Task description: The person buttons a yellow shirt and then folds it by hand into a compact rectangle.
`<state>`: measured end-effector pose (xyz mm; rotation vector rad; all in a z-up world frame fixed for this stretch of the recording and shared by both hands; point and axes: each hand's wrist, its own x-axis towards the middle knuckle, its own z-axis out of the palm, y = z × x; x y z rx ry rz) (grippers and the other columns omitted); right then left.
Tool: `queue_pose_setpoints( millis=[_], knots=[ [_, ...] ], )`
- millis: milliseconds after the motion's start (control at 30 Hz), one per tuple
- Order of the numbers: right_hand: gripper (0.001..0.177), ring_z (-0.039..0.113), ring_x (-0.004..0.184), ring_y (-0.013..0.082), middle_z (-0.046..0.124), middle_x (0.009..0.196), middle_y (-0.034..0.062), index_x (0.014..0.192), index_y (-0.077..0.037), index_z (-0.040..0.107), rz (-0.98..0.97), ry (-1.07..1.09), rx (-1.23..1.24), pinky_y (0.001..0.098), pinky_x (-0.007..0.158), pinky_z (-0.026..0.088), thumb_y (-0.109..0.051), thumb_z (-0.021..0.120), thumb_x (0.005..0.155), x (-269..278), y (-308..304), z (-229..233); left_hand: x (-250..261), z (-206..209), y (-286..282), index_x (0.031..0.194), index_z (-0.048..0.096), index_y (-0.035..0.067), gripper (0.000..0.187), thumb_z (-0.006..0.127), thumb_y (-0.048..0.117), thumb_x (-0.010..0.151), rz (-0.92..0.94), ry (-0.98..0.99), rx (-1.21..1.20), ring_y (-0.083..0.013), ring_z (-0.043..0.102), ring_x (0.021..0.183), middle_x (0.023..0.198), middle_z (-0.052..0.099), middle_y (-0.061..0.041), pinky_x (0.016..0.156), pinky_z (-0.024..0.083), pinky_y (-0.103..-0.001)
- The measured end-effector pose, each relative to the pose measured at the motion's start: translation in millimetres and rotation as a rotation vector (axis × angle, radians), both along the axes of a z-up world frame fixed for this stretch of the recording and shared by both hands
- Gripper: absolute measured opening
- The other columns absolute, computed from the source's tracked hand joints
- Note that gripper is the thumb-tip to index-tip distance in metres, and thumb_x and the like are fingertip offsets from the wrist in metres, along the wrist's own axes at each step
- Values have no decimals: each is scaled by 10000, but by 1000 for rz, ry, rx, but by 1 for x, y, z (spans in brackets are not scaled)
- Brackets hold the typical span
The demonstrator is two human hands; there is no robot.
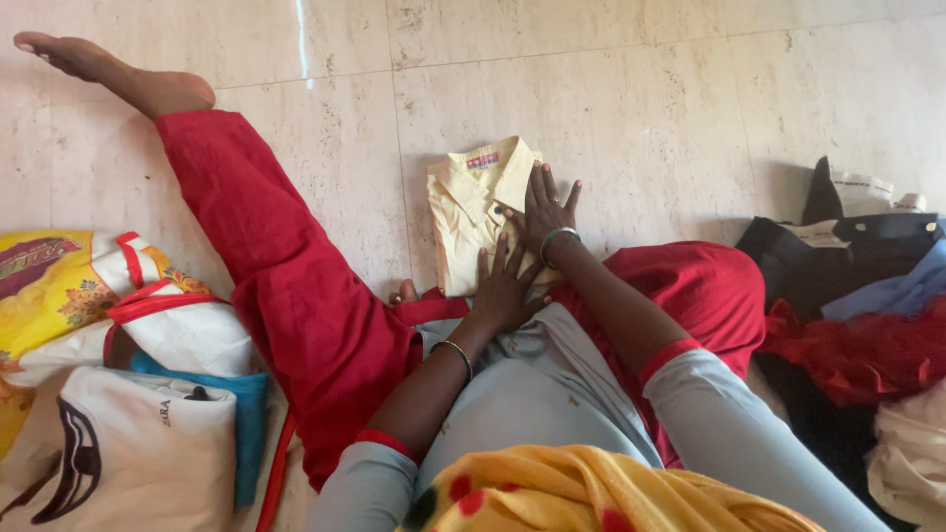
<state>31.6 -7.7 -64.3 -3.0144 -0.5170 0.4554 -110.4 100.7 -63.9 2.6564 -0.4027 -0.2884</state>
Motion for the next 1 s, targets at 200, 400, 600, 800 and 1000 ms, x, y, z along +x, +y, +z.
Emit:
queue_pose_setpoints(
  millis=[200,400,600,800,1000],
  knots=[
    [933,-48,1584,251,-24,1721,107,1618,-13,63,-55,48,36,751,1158,-39,-622,398,995,0,4,9,-1,4,5,1585,356,298,840,609,662,872,-21,25,-33,-432,-32,1567,1691,174,-160,1202,-7,-690],
    [640,179,1599,296,294,1682,115,1570,-33,317,20,-8,34,593,1302,69,-258,489,996,-59,14,31,-39,28,35,1614,321,94,987,717,531,823,39,-18,17,-400,129,1588,1704,226,-178,1227,138,-625],
    [735,90,1592,374,141,1707,218,1603,16,209,426,209,534,586,1248,94,-417,416,1046,-132,61,5,-57,43,51,1609,311,184,972,613,661,818,92,324,198,-431,68,1583,1709,185,-180,1242,76,-630],
    [889,68,1593,368,68,1708,202,1616,20,127,380,-27,143,588,1226,115,-597,373,1026,-92,93,-18,-48,49,59,1605,302,273,968,509,792,814,39,471,138,-462,7,1577,1714,144,-181,1256,15,-636],
    [960,80,1572,358,35,1717,230,1617,29,86,164,64,322,461,1249,177,-637,393,997,-43,140,-20,-49,13,62,1631,200,121,1135,526,815,793,27,327,49,-450,-32,1571,1713,101,-166,1180,64,-711]
  ],
)
